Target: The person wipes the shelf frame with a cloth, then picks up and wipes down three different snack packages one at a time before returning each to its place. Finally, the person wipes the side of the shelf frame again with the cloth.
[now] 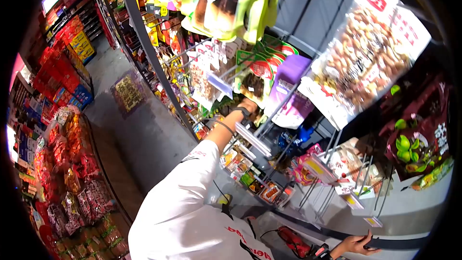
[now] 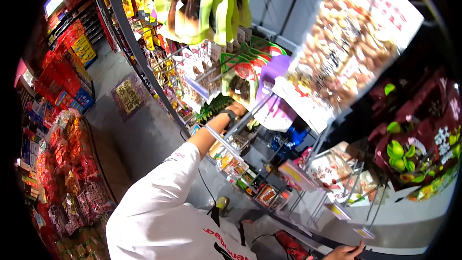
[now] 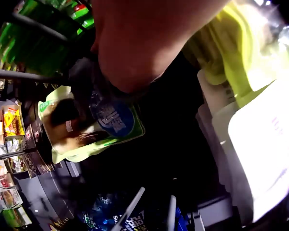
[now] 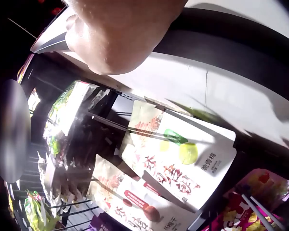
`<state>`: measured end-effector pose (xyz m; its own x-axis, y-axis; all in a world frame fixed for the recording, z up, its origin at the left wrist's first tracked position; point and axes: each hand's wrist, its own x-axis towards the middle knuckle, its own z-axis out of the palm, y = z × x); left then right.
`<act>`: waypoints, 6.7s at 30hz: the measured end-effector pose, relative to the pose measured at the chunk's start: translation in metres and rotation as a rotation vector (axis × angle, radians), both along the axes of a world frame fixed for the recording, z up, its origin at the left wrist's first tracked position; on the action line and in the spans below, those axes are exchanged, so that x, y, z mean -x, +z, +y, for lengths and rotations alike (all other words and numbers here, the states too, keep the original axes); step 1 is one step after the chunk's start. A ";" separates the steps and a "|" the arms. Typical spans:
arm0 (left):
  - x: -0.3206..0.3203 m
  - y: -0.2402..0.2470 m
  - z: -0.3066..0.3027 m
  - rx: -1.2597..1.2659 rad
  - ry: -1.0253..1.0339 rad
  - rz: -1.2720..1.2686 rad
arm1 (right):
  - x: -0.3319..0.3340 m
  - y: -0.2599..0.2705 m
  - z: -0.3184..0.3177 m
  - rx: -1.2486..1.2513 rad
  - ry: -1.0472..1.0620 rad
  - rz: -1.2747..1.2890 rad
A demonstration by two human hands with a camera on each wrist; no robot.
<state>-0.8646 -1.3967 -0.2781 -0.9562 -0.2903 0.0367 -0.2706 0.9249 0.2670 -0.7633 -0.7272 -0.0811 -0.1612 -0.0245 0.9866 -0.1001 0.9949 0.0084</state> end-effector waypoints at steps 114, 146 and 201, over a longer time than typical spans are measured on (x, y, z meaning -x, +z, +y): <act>0.009 0.002 0.427 -0.024 -0.333 0.030 | 0.011 -0.044 0.045 0.126 0.571 0.092; 0.008 0.042 0.552 -0.060 -0.164 -0.180 | 0.010 -0.033 0.046 0.105 0.567 0.033; -0.082 0.108 0.387 -1.630 -0.285 0.406 | -0.002 -0.049 -0.135 0.098 0.861 -0.627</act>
